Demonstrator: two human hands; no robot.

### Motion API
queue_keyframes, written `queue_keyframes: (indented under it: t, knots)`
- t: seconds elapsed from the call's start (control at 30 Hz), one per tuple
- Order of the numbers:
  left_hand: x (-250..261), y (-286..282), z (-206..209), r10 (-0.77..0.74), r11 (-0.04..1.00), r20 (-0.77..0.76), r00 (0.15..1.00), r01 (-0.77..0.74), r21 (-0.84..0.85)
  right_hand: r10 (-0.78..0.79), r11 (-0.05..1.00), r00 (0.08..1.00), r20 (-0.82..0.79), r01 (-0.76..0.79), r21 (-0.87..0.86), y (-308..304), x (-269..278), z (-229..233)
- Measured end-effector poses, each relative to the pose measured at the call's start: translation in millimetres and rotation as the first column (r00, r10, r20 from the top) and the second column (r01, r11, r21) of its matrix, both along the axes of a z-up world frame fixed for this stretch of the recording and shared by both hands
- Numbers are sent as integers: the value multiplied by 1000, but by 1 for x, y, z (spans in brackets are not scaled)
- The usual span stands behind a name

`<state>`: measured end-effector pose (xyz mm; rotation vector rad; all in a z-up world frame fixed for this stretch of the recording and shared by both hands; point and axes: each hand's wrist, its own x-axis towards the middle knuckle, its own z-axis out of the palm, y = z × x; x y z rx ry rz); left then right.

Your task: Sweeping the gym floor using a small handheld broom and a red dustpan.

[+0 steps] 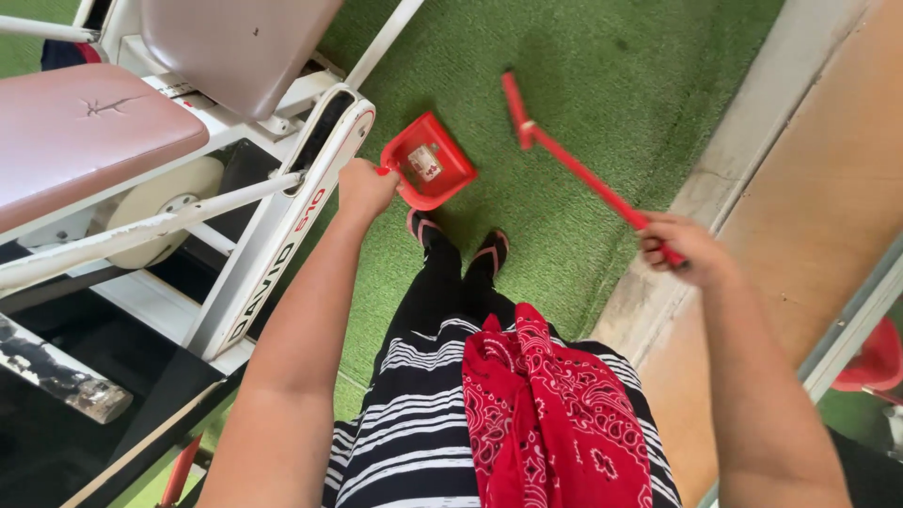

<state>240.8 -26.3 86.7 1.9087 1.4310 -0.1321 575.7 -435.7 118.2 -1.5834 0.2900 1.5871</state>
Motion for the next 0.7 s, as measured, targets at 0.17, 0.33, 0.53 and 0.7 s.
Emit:
queue_keyframes:
  t: [0.17, 0.33, 0.53, 0.7]
  knots:
    - [8, 21, 9, 1, 1000, 11, 1000, -1, 10, -32, 993, 984, 175, 51, -104, 27, 45, -8]
    - [18, 39, -40, -60, 995, -33, 998, 63, 75, -169, 984, 967, 189, 178, -29, 81, 31, -96]
    - [24, 56, -70, -116, 990, -49, 992, 119, 80, 161, 979, 949, 273, -119, -163, 188, -129, -96]
    - [30, 78, -66, -119, 992, -44, 992, 120, 30, 387, 921, 902, 191, -366, -136, 224, -242, -86]
